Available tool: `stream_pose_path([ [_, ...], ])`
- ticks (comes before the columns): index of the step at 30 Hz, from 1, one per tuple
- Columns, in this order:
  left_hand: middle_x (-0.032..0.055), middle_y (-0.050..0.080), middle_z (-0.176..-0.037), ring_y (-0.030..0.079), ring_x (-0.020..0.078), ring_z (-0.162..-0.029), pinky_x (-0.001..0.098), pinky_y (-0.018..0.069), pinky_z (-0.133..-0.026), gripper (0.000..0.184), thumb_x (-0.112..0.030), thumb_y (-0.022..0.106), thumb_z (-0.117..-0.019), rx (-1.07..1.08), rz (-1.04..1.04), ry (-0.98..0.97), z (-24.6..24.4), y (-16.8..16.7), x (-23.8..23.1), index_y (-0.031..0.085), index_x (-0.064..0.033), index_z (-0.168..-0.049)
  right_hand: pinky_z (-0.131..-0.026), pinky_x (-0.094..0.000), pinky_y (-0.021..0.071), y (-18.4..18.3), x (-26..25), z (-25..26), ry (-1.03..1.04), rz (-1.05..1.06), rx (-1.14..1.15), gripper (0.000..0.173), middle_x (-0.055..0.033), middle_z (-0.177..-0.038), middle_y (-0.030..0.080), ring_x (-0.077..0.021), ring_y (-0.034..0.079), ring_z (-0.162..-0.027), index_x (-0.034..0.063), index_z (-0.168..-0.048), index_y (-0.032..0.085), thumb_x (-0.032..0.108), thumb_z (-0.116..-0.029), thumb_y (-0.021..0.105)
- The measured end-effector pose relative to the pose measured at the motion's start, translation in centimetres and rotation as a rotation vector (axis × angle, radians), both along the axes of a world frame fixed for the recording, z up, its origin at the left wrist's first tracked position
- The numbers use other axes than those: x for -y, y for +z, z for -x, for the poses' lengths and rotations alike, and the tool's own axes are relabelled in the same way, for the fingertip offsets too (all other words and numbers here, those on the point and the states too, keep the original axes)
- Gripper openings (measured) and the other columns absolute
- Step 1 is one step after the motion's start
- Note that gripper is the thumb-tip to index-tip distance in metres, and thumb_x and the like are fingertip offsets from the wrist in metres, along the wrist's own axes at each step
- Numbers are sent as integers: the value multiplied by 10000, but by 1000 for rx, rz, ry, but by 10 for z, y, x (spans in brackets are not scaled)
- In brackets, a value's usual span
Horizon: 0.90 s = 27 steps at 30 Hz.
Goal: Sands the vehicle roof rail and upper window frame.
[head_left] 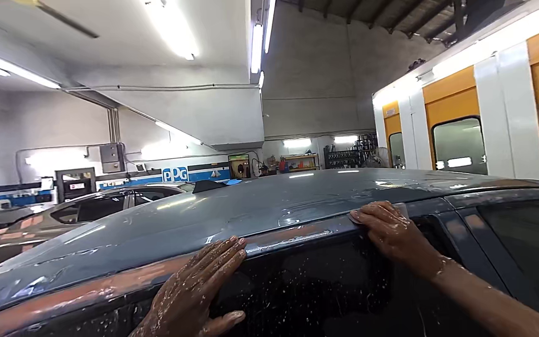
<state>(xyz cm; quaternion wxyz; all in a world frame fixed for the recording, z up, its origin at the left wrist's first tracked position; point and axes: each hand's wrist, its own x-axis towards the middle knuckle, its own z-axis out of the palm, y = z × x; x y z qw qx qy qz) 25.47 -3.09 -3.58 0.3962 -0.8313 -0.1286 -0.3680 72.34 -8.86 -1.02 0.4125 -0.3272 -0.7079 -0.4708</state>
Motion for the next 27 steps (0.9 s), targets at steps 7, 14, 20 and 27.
stream_pose_path([
  [7, 41, 510, -1564, 439, 203, -1476, 422, 358, -1232, 901, -798, 482, -879, -1, 0, -2, -1, 2, 0, 485, -172, -1527, -1006, -451, 535, 1, 0, 12, -24, -8, 18, 341, -13, -1196, 724, -236, 645, -1190, 182, -1189, 760, 154, -975, 495],
  [14, 39, 500, -1571, 434, 211, -1479, 427, 360, -1232, 903, -804, 485, -874, -1, 4, -16, 1, 0, 1, 491, -175, -1523, -1004, -489, 528, -6, 3, 15, -72, -23, -66, 358, -36, -1190, 736, -267, 656, -1184, 153, -1175, 768, 183, -967, 479],
  [20, 41, 499, -1572, 438, 216, -1476, 442, 357, -1229, 902, -798, 525, -857, -7, 28, -3, 0, -1, -1, 495, -186, -1519, -1081, -426, 486, -9, 0, 67, 40, 16, -92, 343, -3, -1257, 701, -203, 600, -1261, 156, -1214, 750, 140, -938, 548],
  [27, 41, 534, -1542, 463, 212, -1458, 423, 365, -1222, 895, -796, 515, -867, 23, 14, -10, -4, 0, 0, 509, -171, -1507, -1156, -573, 390, -35, 13, -85, -313, -30, -315, 536, -170, -1449, 598, -377, 542, -1369, 40, -1397, 625, 73, -939, 349],
])
